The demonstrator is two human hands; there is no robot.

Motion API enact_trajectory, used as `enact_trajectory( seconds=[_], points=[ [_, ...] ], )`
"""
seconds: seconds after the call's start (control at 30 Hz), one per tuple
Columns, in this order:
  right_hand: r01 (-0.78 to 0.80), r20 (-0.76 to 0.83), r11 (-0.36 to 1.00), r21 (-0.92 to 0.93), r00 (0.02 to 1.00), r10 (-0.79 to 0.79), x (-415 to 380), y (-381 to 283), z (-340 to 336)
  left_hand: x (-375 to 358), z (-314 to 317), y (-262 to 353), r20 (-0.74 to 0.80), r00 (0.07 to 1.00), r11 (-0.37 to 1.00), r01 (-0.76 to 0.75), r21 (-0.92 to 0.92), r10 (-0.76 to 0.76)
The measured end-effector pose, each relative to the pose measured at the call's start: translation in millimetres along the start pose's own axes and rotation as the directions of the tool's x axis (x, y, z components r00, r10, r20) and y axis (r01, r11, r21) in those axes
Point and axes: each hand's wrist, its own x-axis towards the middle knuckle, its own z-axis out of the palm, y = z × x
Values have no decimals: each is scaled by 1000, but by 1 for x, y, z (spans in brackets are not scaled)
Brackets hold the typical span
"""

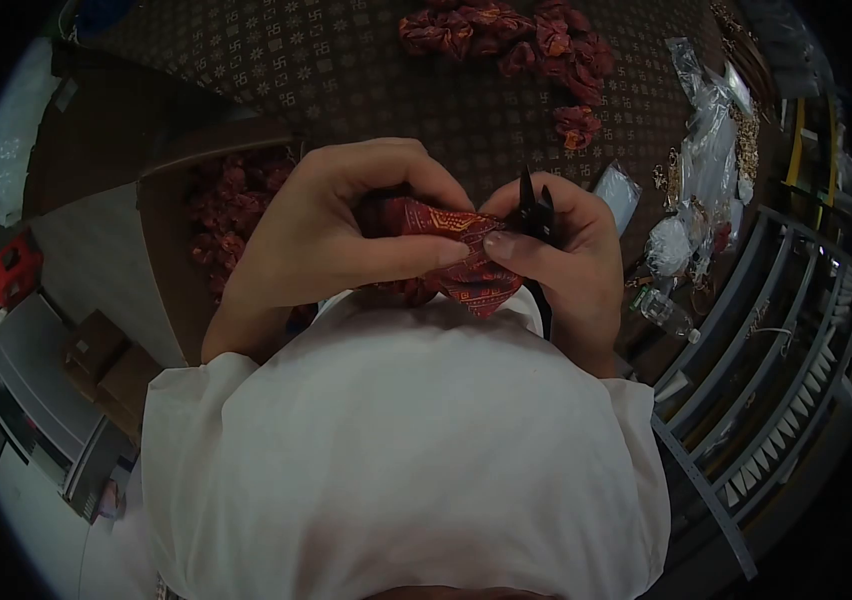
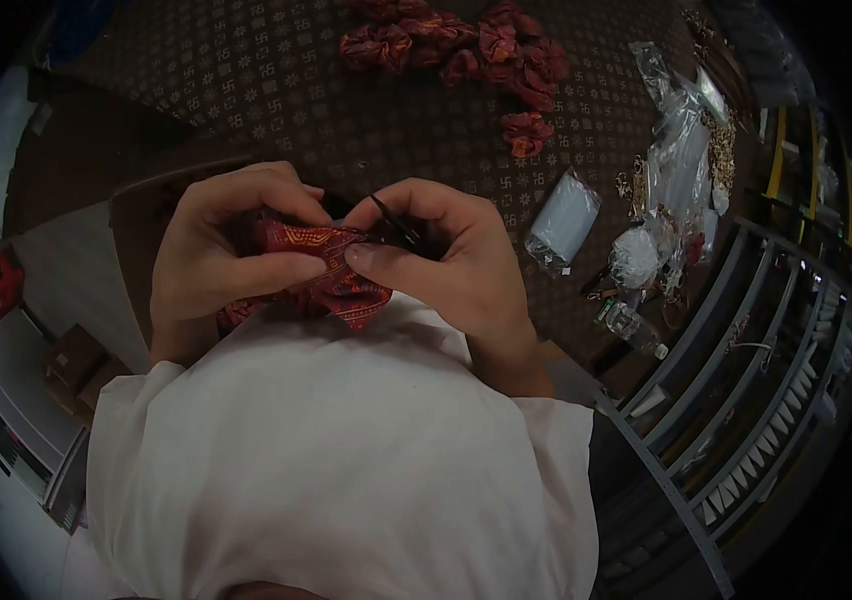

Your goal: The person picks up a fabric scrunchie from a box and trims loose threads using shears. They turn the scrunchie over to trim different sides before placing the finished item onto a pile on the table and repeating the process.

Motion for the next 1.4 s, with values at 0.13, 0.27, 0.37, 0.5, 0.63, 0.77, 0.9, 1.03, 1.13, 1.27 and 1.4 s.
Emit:
enact_trajectory(
  seconds=[0.13,0.27,0.37,0.5,0.63,0.77,0.9,1.03,1.13,1.27,1.4],
  points=[
    [-25,20,998,51,1000,24,0,-2,1,1,-3,-5,20,996,993,89,-75,-88],
    [-73,52,995,64,996,70,3,1,-6,1,-1,-9,36,994,981,109,-160,-104],
    [-76,23,992,100,997,74,3,3,-4,1,0,-8,26,992,971,128,-203,-126],
    [-75,14,991,109,997,74,4,8,-8,-1,0,-3,16,991,975,133,-178,-133],
    [-24,-43,983,180,999,32,5,14,-19,-5,-6,-2,15,990,963,142,-227,-143],
    [-32,-36,979,200,999,40,7,18,-22,-5,-8,-1,30,993,978,114,-173,-111],
    [-43,-5,973,225,999,45,11,20,-24,-7,-7,2,-9,988,965,151,-215,-156],
    [-32,-2,974,223,999,34,13,23,-27,-8,-10,0,-5,996,982,83,-171,-85],
    [-34,4,976,217,999,34,13,24,-27,-8,-8,0,-11,994,972,103,-210,-107],
    [17,-196,1000,-11,980,-19,9,19,-9,-10,-6,6,-29,984,966,167,-195,-176],
    [336,-95,676,-656,852,-516,10,17,-14,-12,2,10,-184,960,975,195,-103,-211]
  ],
)
